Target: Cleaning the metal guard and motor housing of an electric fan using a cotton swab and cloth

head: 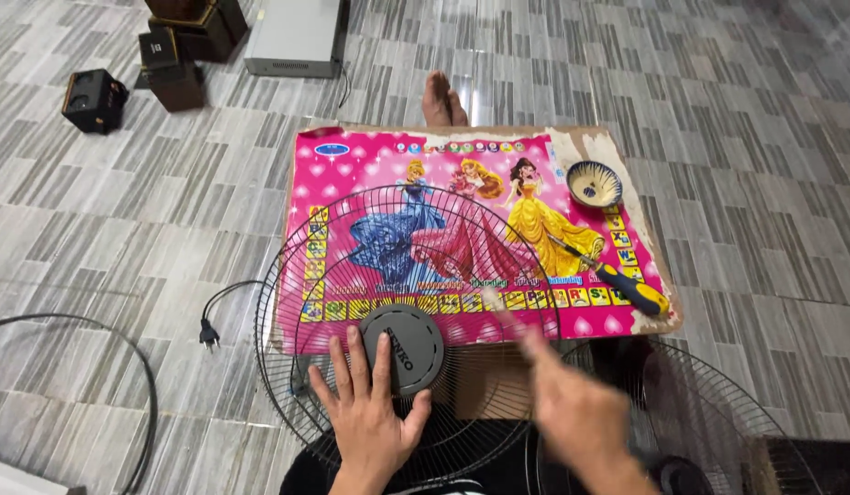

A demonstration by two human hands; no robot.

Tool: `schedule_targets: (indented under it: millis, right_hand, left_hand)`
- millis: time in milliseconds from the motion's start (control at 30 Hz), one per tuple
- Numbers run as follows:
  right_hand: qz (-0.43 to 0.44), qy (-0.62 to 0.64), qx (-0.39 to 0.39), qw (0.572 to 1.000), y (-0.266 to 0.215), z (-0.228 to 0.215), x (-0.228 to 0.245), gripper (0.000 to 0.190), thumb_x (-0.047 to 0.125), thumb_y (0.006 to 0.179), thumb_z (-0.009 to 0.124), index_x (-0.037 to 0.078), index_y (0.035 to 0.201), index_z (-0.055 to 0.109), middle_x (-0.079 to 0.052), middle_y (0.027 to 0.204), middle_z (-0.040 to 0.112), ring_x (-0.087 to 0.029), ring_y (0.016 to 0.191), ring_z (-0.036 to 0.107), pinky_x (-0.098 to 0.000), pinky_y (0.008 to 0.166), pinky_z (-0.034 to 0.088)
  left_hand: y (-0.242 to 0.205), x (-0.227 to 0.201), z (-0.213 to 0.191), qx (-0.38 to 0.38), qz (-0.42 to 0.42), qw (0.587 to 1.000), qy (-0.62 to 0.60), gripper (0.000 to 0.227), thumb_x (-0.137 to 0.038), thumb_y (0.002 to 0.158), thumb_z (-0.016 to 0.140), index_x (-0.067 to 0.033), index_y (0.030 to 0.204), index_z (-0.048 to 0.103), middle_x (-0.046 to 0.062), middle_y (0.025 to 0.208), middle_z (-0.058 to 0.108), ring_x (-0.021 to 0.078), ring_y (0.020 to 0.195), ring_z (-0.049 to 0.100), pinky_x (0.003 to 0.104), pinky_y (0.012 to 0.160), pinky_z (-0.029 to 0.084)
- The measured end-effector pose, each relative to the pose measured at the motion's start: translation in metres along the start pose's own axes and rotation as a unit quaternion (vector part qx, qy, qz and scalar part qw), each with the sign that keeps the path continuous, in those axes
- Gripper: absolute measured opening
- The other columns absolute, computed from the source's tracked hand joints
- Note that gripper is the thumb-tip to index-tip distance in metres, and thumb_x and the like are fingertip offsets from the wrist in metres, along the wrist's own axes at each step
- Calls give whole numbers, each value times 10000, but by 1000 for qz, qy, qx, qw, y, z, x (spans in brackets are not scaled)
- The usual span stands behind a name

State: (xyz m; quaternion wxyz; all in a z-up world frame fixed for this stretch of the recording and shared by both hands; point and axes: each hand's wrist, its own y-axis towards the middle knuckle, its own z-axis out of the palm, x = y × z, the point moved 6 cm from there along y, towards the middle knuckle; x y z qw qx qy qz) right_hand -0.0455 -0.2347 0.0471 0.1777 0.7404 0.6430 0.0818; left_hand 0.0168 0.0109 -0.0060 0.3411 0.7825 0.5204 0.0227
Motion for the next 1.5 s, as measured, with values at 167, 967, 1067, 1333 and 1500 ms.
schedule_targets:
  millis: [167,967,1067,1333,1500]
  right_hand:
    - [11,171,30,985,-24,3,0,558,138,860,652,180,1414,598,23,525,683,-131,303,487,-312,349,391]
    - [113,383,47,916,33,12,-5,442,44,892,665,68,1333,695,-100,885,779,-205,642,692,-317,618,535]
    - [94,368,50,924,34,6,4,421,90,891,652,86,1312,676,-68,971,787,-208,644,703,-328,612,545]
    - [101,401,45,909,22,4,-5,382,65,902,620,24,1278,673,-78,924,766,-184,670,686,-291,640,543]
    - [35,364,62,929,27,-10,13,454,79,838,657,79,1291,673,-84,1158,786,-209,809,787,-314,687,605]
  left_hand:
    - [1,2,4,-1,-3,1000,-2,951,-625,848,596,-130,1611,319,218,1708,174,403,1599,78,667,1243,-26]
    - [-69,219,5,41,-542,745,-387,647,-383,895,680,-80,1437,497,58,770,535,151,563,463,299,482,373]
    - [-84,225,8,-30,-554,646,-523,279,-412,967,609,-145,1017,545,-27,615,403,98,438,300,281,391,220]
    - [-103,212,17,-162,-556,531,-619,402,-490,1010,595,-168,781,519,-63,560,336,44,400,232,244,346,146]
    - [-112,179,56,-145,-572,491,-641,461,-543,1060,498,-190,765,466,-46,563,375,60,406,251,251,358,171]
